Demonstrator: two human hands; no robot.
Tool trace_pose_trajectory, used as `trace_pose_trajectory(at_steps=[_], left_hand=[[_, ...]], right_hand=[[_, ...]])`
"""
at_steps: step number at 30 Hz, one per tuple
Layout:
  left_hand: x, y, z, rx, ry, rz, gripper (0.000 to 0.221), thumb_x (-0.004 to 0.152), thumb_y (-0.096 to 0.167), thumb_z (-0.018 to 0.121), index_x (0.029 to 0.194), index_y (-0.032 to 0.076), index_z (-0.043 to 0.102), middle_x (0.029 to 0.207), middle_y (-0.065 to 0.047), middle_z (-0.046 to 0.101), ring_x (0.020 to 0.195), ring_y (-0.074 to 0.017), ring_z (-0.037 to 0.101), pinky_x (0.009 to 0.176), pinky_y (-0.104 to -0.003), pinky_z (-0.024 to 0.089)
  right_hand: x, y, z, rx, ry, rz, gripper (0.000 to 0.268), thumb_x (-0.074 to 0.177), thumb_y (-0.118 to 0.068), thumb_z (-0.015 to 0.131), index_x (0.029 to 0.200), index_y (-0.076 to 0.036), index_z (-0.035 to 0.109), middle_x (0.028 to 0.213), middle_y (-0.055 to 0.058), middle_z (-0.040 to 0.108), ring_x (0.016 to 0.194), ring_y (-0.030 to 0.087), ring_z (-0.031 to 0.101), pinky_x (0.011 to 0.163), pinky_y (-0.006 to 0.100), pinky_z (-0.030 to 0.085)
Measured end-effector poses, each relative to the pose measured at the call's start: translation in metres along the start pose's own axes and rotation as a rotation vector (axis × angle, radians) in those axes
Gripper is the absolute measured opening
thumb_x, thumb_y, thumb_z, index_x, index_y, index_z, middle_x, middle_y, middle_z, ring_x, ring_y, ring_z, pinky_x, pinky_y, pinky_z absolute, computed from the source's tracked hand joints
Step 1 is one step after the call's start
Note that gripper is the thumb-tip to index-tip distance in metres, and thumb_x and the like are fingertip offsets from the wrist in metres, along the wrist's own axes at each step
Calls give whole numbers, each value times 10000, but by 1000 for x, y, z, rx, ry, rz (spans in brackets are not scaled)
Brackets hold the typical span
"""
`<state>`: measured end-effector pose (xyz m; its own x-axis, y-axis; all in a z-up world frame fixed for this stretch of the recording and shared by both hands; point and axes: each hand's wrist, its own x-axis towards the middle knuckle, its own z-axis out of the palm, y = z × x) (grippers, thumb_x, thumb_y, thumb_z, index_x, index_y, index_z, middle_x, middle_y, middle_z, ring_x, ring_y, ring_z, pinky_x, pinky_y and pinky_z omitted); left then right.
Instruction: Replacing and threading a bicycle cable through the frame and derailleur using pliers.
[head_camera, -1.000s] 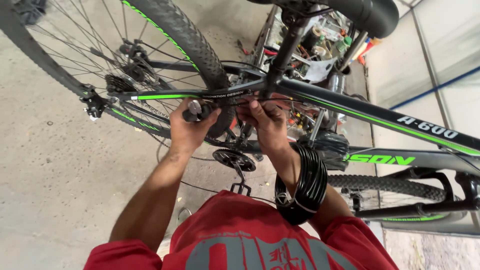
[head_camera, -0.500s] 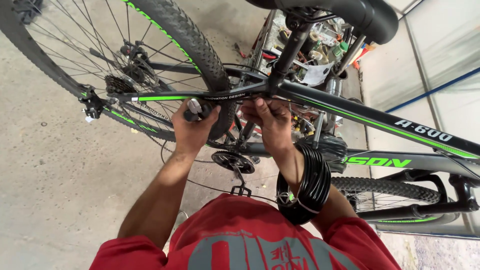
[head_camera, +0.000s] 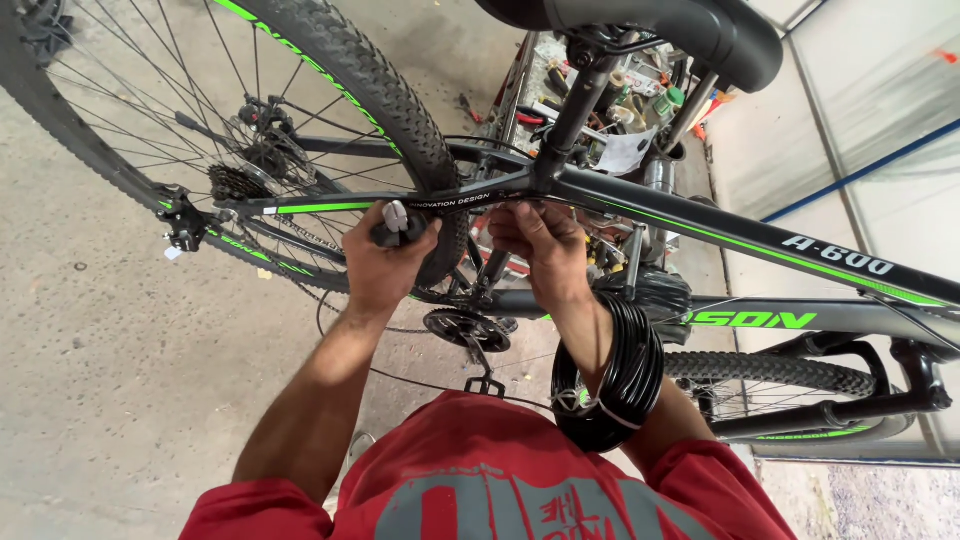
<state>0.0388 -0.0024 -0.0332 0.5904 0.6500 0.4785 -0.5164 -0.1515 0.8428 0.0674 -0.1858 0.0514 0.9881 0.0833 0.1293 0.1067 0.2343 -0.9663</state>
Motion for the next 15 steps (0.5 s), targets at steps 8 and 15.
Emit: trace_pose_trajectory(at_steps=[8,15], left_hand=[[0,20,-3,-4,2,1,297,689,78,950,759,39,664,593,-171,637,573,-139,597,552,-279,471],[-6,56,-26,105,-82,-133,336,667,220,971,729,114,659,572,-123,620,543,-128,592,559,-262,471]], right_hand=[[-3,-16,10,56,52,80,393,1015,-360,686,955,25,736,895,255,790,760,329,812,653,418,694],[-36,-54,17,-816,-221,-308,206,970,-306,715,910,-137,817,776,99,787,700,234,777,609,324,617]])
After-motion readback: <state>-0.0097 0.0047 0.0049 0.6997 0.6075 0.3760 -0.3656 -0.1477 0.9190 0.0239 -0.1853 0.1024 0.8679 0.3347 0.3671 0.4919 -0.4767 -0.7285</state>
